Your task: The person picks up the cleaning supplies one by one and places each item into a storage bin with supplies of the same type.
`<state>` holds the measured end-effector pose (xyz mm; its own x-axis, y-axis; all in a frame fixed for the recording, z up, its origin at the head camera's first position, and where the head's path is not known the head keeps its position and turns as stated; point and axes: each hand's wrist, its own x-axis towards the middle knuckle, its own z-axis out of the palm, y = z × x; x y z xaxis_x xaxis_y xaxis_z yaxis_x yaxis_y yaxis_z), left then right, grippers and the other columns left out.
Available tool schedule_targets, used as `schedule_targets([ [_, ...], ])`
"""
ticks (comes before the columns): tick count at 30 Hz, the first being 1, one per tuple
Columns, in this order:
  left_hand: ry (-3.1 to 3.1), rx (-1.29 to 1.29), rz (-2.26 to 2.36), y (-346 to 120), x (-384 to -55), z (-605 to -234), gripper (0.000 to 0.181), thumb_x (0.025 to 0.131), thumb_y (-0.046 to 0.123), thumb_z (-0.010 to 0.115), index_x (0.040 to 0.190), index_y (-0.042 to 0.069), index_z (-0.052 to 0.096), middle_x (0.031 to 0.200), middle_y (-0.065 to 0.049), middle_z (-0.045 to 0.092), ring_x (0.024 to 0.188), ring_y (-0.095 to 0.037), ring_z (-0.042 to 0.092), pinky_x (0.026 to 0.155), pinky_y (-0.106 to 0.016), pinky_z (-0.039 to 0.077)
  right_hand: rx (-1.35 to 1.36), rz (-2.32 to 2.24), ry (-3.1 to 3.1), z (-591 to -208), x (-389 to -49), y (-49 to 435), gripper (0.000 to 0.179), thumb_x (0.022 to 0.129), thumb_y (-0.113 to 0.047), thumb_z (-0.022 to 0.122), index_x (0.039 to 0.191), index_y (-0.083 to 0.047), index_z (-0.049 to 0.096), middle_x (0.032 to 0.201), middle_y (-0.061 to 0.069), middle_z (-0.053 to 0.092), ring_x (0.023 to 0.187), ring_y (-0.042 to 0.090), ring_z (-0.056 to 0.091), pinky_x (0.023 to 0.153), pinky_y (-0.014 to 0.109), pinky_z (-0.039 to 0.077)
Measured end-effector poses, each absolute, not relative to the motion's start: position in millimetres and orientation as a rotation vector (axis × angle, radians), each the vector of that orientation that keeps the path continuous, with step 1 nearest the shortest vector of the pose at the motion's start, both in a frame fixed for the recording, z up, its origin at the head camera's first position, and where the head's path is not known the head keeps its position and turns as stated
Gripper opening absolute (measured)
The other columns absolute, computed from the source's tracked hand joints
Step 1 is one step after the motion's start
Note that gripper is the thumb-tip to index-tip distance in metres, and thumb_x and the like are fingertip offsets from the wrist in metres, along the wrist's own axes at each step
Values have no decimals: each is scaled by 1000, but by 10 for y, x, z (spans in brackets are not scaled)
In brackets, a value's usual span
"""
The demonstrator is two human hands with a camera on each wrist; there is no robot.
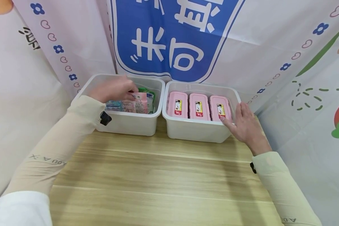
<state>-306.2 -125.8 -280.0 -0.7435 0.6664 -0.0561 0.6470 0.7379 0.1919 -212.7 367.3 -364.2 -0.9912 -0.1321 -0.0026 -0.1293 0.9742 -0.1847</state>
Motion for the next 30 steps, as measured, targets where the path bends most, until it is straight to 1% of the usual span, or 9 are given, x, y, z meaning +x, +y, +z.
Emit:
schedule_targets([
  [3, 2830, 1093, 251, -1261, -3082, -2861, 4, 94, 11, 80, 93, 10, 84, 80, -3, 73, 69, -20, 58, 66, -30, 47, -210, -291, 3107, -3638, -2129, 3677, 102, 107, -64, 33, 164, 8, -10, 173, 33, -14, 160, 58, 0, 126, 77, 13],
  [5, 2835, 1102, 268, -1261, -3097, -2900, 7, 94, 10, 79, 88, 10, 83, 74, -3, 69, 65, -19, 54, 63, -30, 42, -213, -290, 3109, -3638, -2131, 3676, 102, 107, -64, 33, 164, 8, -10, 173, 33, -14, 160, 58, 1, 126, 77, 13],
  [8, 2834, 1085, 292, -1263, -3117, -2950, 7, 94, 10, 80, 88, 11, 83, 71, -3, 68, 63, -18, 53, 62, -29, 41, -215, -289, 3110, -3637, -2132, 3678, 101, 107, -64, 33, 164, 9, -10, 173, 34, -13, 160, 58, 1, 126, 77, 13],
  [11, 2825, 1058, 306, -1261, -3133, -2987, 5, 93, 10, 80, 94, 13, 85, 77, -3, 74, 64, -18, 56, 65, -29, 45, -211, -290, 3110, -3636, -2131, 3680, 102, 107, -64, 33, 164, 9, -10, 173, 34, -13, 159, 58, 1, 125, 77, 13],
  [15, 2816, 1046, 303, -1266, -3148, -3031, 9, 93, 10, 81, 100, 13, 86, 86, -4, 80, 69, -19, 59, 68, -30, 48, -217, -289, 3118, -3642, -2124, 3674, 102, 107, -64, 34, 164, 8, -9, 173, 33, -11, 159, 58, 3, 125, 77, 15],
  [21, 2831, 1052, 312, -1288, -3157, -3105, 7, 92, 11, 82, 98, 13, 86, 90, -3, 81, 69, -19, 60, 67, -30, 47, -216, -296, 3118, -3664, -2110, 3661, 101, 107, -64, 35, 165, 7, -10, 173, 33, -11, 159, 58, 4, 125, 77, 16],
  [27, 2832, 1012, 279, -1273, -3192, -3150, 9, 93, 13, 81, 101, 15, 85, 94, -2, 81, 76, -20, 61, 73, -32, 49, -228, -313, 3132, -3663, -2105, 3658, 101, 107, -62, 36, 165, 8, -7, 174, 33, -9, 159, 58, 5, 126, 76, 14],
  [30, 2825, 999, 269, -1255, -3206, -3167, 11, 93, 13, 82, 103, 15, 85, 96, -3, 81, 78, -21, 62, 75, -33, 52, -225, -311, 3124, -3657, -2109, 3660, 101, 107, -63, 36, 164, 8, -8, 174, 32, -10, 160, 57, 3, 127, 76, 13],
])
